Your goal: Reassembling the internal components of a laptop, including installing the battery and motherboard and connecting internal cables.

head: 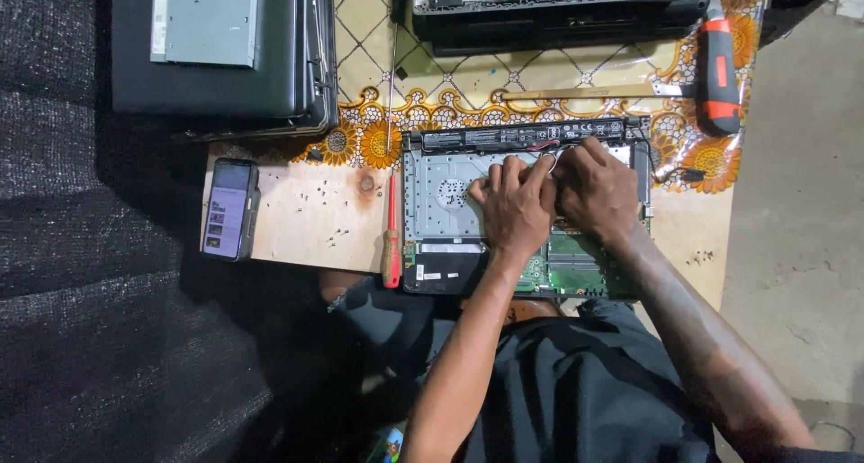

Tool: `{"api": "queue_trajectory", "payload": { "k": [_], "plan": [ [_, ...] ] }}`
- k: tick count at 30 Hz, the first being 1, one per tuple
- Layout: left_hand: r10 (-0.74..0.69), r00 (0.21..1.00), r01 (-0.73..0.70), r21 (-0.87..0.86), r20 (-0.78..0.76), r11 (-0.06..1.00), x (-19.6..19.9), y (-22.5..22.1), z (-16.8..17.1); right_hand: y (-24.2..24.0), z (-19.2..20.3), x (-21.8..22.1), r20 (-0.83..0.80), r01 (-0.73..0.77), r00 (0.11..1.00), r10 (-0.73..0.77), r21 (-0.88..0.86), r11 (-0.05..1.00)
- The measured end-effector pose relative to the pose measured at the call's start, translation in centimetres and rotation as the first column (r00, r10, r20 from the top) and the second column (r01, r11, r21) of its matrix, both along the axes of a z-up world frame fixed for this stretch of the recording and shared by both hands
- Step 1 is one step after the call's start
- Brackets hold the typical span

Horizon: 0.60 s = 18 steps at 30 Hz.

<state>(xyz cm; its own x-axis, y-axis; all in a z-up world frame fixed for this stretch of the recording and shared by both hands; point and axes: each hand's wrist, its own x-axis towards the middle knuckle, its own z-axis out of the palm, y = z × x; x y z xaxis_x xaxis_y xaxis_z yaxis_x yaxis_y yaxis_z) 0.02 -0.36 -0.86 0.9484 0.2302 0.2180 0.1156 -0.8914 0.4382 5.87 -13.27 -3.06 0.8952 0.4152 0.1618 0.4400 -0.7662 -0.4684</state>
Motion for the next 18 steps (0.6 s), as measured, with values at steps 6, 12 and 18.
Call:
{"api": "queue_trajectory", "payload": {
  "k": [6,12,18],
  "plan": [
    [0.004,1.000,-0.004,0.011,0.011,1.000,0.0,-0.1,0.3,0.1,-0.9,-0.2,0.109,0.011,0.994,-0.013,0.019,1.000],
    [-0.046,0.999,0.046,-0.028,-0.006,0.999,0.2,-0.3,2.0,0.0,-0.8,-0.2,0.120,0.020,0.993,-0.022,0.014,1.000],
    [0.012,0.999,-0.013,0.031,0.047,0.999,0.4,-0.2,-1.1,-1.9,3.3,-1.2,0.005,0.014,1.000,-0.015,0.172,0.985]
  ]
}}
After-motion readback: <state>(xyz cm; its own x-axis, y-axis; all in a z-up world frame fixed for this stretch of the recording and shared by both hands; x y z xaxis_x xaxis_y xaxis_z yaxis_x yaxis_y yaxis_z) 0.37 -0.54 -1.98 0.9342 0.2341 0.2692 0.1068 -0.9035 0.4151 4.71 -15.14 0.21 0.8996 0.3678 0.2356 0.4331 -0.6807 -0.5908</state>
